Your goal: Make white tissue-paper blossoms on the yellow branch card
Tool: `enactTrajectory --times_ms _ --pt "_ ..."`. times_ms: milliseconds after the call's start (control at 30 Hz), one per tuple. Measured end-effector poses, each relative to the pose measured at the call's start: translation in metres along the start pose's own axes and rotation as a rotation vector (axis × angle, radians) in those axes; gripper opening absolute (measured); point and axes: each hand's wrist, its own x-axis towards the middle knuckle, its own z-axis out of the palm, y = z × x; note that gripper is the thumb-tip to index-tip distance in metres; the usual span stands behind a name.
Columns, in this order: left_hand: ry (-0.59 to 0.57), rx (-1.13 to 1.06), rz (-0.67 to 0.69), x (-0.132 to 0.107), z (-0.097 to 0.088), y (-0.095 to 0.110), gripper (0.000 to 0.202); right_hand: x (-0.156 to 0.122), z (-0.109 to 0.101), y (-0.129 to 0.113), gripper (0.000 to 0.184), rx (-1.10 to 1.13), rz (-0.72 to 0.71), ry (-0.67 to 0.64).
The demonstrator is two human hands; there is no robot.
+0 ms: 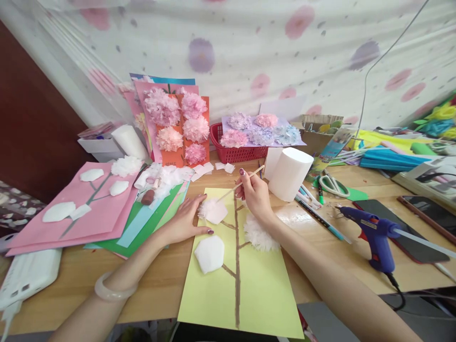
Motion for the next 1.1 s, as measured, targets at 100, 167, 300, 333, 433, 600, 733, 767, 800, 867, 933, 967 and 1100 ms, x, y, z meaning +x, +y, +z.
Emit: enactTrajectory --times_ms 100,167,300,333,433,600,733,767,800,867,933,967,1100 --pt "0.005 -0.003 0.000 0.000 0.000 -0.001 0.094 0.000 -0.002 0.006 0.049 0.014 0.015 0.012" --pt "0.002 -0.005 -0.007 0.000 0.000 0.000 0.093 0.000 -0.004 0.009 0.050 0.024 0.026 0.019" --pt "-0.012 -0.021 -0.026 -0.002 0.001 0.002 0.094 0.000 -0.006 0.010 0.052 0.052 0.054 0.023" --pt "-0.011 -0.027 -0.028 -0.003 0.001 0.002 0.094 -0.001 -0.007 0.009 0.052 0.059 0.059 0.023" --pt "-0.006 -0.038 -0.032 -0.004 0.001 0.004 0.097 -0.001 -0.008 0.007 0.054 0.079 0.070 0.020" --pt "-0.029 -0.183 0.019 0.002 -0.018 -0.007 0.071 -0.003 -0.009 0.008 0.055 0.094 0.075 0.017" --pt "0.265 -0.092 0.013 0.027 -0.051 -0.025 0.031 -0.005 -0.010 0.010 0.054 0.067 0.076 0.000" --pt "0.335 -0.049 -0.004 0.035 -0.059 -0.029 0.030 -0.006 -0.010 0.010 0.054 0.055 0.072 -0.006" --pt "0.396 -0.004 -0.019 0.043 -0.065 -0.032 0.029 -0.006 -0.010 0.010 0.054 0.046 0.066 -0.012" --pt "0.471 0.081 -0.033 0.058 -0.073 -0.037 0.026 -0.007 -0.010 0.011 0.054 0.034 0.057 -0.020" --pt "0.498 0.161 -0.031 0.069 -0.075 -0.039 0.021 -0.007 -0.010 0.010 0.053 0.027 0.050 -0.024" --pt "0.500 0.194 -0.029 0.073 -0.074 -0.040 0.018 -0.007 -0.010 0.010 0.053 0.026 0.047 -0.024" --pt "0.517 0.278 -0.042 0.080 -0.068 -0.043 0.008 -0.007 -0.009 0.009 0.052 0.028 0.040 -0.028"
